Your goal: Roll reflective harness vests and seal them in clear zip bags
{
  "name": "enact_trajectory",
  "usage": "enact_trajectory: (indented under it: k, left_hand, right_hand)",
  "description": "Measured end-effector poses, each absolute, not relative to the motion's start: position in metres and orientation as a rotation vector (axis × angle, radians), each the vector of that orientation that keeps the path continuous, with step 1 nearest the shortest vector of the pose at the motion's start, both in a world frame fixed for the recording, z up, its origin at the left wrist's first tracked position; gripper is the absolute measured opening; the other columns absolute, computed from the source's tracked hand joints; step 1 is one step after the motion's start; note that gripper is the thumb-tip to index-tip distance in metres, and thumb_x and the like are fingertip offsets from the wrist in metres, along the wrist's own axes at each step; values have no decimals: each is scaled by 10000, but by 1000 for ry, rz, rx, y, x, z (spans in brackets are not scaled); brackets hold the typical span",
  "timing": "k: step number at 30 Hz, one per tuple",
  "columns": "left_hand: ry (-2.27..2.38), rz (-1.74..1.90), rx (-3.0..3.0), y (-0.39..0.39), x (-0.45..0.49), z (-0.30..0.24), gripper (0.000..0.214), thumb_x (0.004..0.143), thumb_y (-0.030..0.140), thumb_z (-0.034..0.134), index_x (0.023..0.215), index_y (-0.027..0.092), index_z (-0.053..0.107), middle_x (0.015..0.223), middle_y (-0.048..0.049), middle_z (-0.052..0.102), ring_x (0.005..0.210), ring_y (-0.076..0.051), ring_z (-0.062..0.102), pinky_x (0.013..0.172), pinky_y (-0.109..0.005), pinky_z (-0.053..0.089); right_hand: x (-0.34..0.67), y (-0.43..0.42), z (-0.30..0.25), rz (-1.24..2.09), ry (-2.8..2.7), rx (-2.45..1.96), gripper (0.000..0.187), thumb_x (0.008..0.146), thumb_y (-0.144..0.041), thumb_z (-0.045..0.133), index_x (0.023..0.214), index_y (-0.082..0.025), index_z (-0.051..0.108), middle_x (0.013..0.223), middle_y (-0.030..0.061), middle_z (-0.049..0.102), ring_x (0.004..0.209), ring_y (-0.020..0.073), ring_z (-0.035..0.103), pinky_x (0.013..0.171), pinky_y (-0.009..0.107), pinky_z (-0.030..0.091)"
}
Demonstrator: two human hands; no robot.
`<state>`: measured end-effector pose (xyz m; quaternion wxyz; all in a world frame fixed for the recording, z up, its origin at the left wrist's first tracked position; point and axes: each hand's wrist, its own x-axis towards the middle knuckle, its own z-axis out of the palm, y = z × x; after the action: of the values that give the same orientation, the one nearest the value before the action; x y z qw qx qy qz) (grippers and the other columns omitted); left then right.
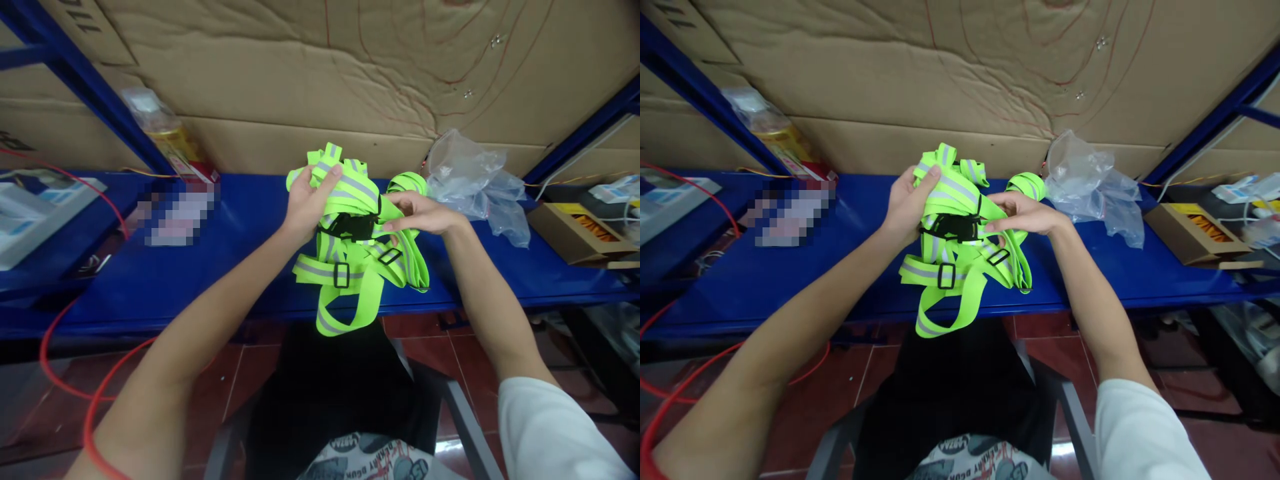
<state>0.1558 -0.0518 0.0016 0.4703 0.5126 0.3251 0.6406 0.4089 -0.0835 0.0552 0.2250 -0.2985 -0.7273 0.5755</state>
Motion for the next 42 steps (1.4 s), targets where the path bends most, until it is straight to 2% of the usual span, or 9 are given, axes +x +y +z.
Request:
enact_trajectory:
  k: [3, 8, 12, 19, 24, 28, 36, 39, 42]
  left_hand:
    - [888, 1545, 1312, -49, 153, -9, 665, 785, 744, 921, 1150, 249, 670, 1028, -78, 758, 1021, -272, 791, 887, -405, 654]
    - [697, 1508, 1874, -56, 145, -5, 789, 791, 760, 903, 1388, 314, 642, 1450, -115, 664, 1403, -338, 639, 1142, -458, 551]
    - [646, 1320, 2165, -67, 145, 8, 970, 553, 748, 1031, 1336, 287, 691, 1455, -131, 654, 1429, -385, 579, 1239, -519, 476]
    - [725, 1349, 2157, -48, 117, 26, 440, 628, 390, 980, 835, 239, 622, 1170, -76, 742, 1209, -310, 692, 1129, -460, 522]
    - [840, 1136, 2028, -37, 97, 25, 371, 710, 275, 848, 939, 228, 561, 906, -25, 724, 965, -261, 777, 798, -322, 566]
    - [719, 954, 1943, -47, 109, 14, 386, 763, 261, 795, 992, 237, 486, 944, -22, 732, 952, -248, 810, 729, -274, 554]
    - [352, -95, 1691, -74, 112, 32, 539, 852, 255, 834, 1301, 262, 535, 857, -13, 807, 759, -227, 805, 697, -292, 581]
    - [273, -211, 1659, -71, 104, 40, 774, 848, 309, 895, 1506, 247, 492, 961, -89, 864, 900, -277, 843, 751, -294, 588]
    - [329, -155, 1771, -64, 96, 42, 831, 909, 351, 858, 1622, 259, 440, 1152, -120, 870, 1129, -276, 829, 891, -289, 594]
  right_hand:
    - [406, -82, 50, 1615, -2016, -845, 353, 779, -365, 966, 1054, -213, 804, 838, 1, 816, 564, 151, 712, 563, 280, 624]
    - [402, -78, 42, 1539, -1678, -870, 342, 738, -279, 928, 1059, -205, 837, 853, 18, 840, 704, 188, 782, 660, 274, 654]
    - [410, -75, 43, 1510, -1708, -835, 489, 684, -264, 958, 1150, -198, 826, 895, 19, 842, 726, 183, 766, 670, 265, 634]
    - [426, -63, 41, 1328, -1907, -882, 488, 598, -262, 961, 1067, -206, 840, 982, 27, 848, 827, 205, 756, 772, 287, 630]
    - [435, -58, 43, 1111, -2034, -1132, 358, 670, -249, 810, 1023, -210, 852, 1037, 18, 857, 946, 243, 763, 847, 306, 620]
    - [437, -59, 43, 1177, -2285, -1248, 366, 699, -291, 804, 1052, -211, 859, 1037, 21, 854, 981, 260, 765, 843, 313, 623]
    - [405, -87, 44, 1968, -2526, -921, 540, 710, -349, 990, 1169, -127, 812, 1018, 42, 858, 865, 196, 779, 777, 258, 633]
    - [393, -97, 41, 2423, -2481, -705, 568, 694, -462, 1047, 1065, -103, 811, 915, 54, 851, 793, 201, 791, 748, 273, 659]
    - [392, -96, 38, 2409, -2398, -712, 678, 725, -511, 1040, 1223, -117, 804, 1032, 60, 867, 885, 195, 814, 827, 270, 672]
